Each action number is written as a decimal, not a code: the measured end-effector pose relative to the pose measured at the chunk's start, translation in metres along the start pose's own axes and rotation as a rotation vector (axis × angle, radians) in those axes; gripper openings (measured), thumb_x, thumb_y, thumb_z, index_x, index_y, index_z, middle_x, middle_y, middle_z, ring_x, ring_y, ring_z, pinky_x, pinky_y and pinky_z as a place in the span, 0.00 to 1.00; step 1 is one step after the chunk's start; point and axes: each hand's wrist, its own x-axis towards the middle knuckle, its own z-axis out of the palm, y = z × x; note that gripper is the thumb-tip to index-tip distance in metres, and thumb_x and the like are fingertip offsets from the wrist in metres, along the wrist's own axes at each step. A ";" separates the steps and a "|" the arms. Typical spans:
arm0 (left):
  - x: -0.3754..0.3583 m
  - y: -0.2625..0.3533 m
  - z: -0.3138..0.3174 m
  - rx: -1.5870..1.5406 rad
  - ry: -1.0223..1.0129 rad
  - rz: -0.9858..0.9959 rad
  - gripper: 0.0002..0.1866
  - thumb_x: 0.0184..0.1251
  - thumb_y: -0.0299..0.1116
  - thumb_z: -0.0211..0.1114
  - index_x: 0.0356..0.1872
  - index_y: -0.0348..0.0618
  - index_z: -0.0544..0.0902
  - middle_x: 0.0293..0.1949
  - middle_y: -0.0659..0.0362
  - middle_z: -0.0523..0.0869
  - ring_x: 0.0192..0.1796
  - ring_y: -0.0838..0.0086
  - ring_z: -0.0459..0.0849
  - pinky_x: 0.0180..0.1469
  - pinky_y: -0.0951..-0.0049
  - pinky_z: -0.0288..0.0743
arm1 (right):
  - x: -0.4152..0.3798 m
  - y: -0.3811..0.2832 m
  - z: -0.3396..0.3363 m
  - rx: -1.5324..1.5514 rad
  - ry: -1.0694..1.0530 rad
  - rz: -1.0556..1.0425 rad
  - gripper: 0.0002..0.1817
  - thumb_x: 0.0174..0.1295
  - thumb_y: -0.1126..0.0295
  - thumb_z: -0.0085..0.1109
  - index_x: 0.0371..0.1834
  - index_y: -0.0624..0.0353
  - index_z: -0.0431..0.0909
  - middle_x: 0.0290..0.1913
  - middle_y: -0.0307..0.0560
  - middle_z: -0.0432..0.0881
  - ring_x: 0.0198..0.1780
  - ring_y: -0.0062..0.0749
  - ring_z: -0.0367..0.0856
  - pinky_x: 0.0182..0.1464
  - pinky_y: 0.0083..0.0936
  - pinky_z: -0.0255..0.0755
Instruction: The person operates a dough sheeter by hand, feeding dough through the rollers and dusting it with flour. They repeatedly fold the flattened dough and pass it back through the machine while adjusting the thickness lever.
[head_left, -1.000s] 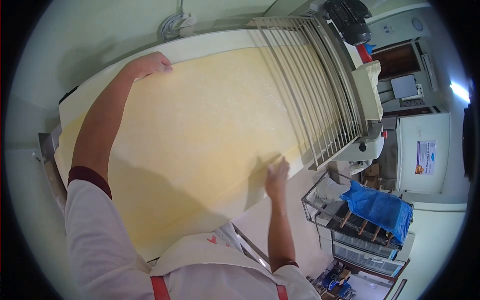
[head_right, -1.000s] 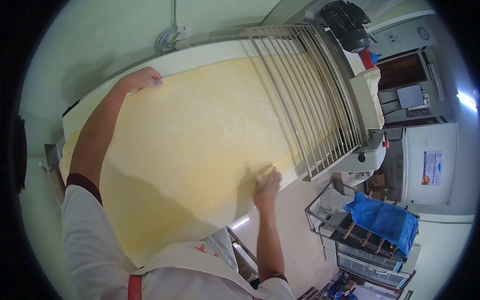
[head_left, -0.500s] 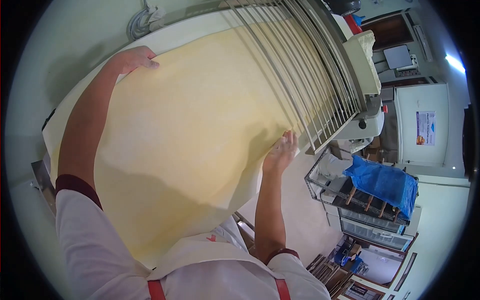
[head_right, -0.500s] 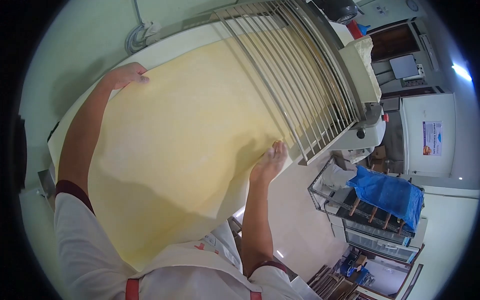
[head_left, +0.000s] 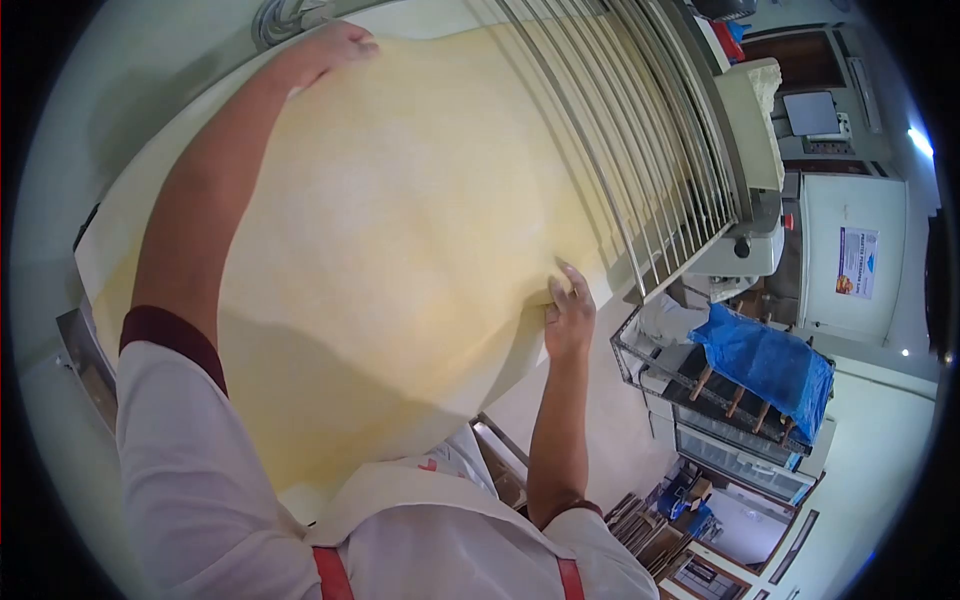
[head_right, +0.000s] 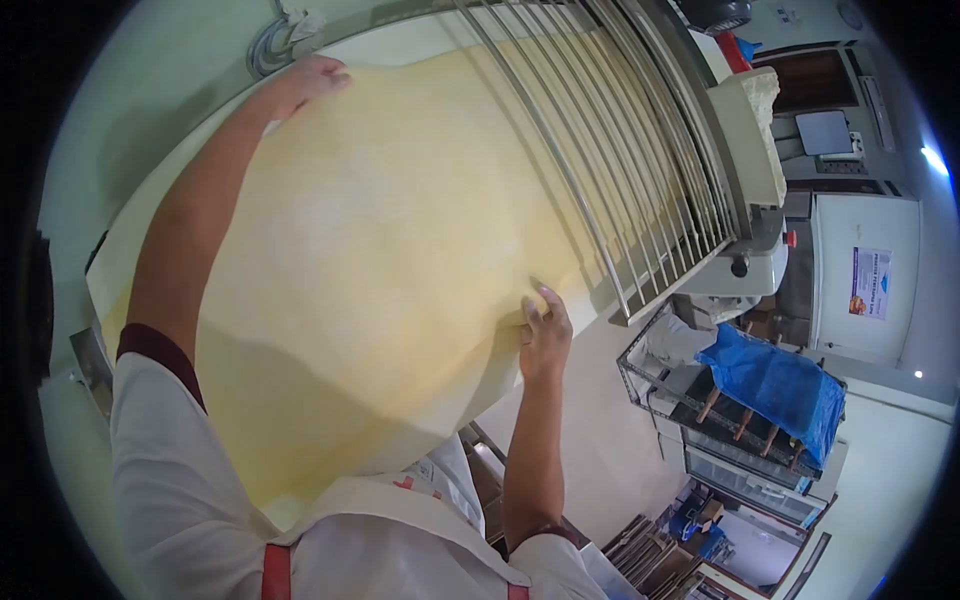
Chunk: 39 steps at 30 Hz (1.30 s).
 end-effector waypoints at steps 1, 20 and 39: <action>-0.002 0.003 0.005 0.063 0.026 -0.015 0.16 0.63 0.38 0.62 0.44 0.34 0.81 0.37 0.62 0.83 0.36 0.80 0.79 0.41 0.73 0.74 | -0.001 0.003 0.015 -0.019 0.091 0.022 0.13 0.60 0.80 0.56 0.48 0.63 0.75 0.47 0.49 0.78 0.53 0.32 0.75 0.48 0.22 0.73; -0.022 0.002 -0.004 0.452 -0.135 -0.194 0.23 0.61 0.40 0.65 0.53 0.35 0.76 0.43 0.59 0.83 0.44 0.76 0.80 0.47 0.72 0.74 | -0.013 0.017 0.026 -0.308 -0.148 0.052 0.11 0.57 0.84 0.56 0.43 0.65 0.78 0.38 0.49 0.81 0.43 0.25 0.78 0.44 0.19 0.71; -0.013 -0.007 -0.001 0.222 -0.127 -0.225 0.23 0.63 0.45 0.64 0.51 0.36 0.77 0.42 0.58 0.82 0.44 0.76 0.81 0.48 0.76 0.73 | -0.021 0.034 0.017 -0.140 -0.151 0.168 0.17 0.53 0.81 0.63 0.48 0.63 0.75 0.48 0.49 0.78 0.48 0.28 0.75 0.50 0.23 0.70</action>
